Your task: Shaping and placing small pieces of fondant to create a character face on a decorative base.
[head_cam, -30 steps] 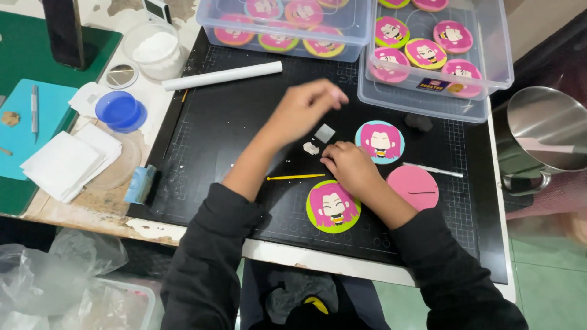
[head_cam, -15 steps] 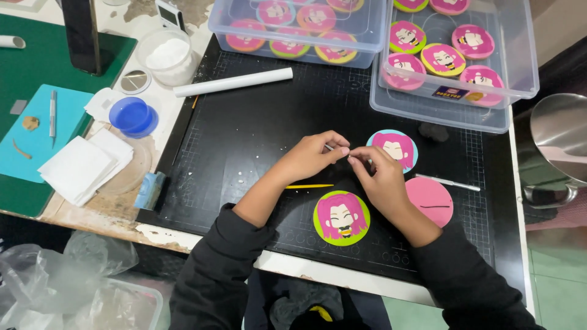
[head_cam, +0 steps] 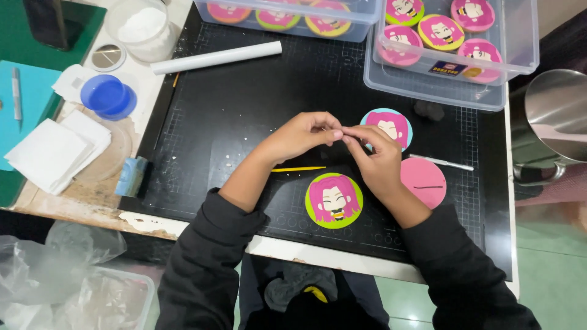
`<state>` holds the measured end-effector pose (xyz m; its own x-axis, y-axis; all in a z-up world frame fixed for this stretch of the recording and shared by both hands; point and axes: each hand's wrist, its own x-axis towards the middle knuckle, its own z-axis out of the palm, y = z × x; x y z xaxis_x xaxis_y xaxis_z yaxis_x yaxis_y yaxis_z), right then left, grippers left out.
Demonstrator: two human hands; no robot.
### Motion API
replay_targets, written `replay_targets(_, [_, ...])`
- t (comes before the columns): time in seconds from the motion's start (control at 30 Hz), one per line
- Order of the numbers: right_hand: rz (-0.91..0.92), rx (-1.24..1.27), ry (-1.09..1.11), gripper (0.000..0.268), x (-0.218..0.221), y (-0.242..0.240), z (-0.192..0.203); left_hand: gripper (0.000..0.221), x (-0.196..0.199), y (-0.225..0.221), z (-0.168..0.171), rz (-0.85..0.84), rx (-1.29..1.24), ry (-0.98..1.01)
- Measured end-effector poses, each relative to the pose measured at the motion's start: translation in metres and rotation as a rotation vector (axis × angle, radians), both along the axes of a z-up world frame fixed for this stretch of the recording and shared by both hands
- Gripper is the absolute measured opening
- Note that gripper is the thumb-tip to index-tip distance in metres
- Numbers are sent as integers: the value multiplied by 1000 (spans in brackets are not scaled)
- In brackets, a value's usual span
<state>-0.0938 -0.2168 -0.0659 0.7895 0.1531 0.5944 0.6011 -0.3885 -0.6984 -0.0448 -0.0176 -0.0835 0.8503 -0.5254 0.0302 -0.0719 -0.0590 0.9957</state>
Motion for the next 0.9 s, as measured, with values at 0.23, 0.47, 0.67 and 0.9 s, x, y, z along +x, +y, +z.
replay_targets(0.23, [-9,0,-39,12,3,2,-6,22,-1,7,13,-31,37,-51])
replay_targets(0.47, [8,-73,-68,10,9,7,-10,21,-2,15,28,-5,126,-84])
replay_targets(0.67, [49,-70,-35,10,9,16,-9,14,-7,28,45,28,242,-72])
replay_targets(0.9, [80,-82,27,6,9,20,-14,15,-4,31,43,16,301,-68])
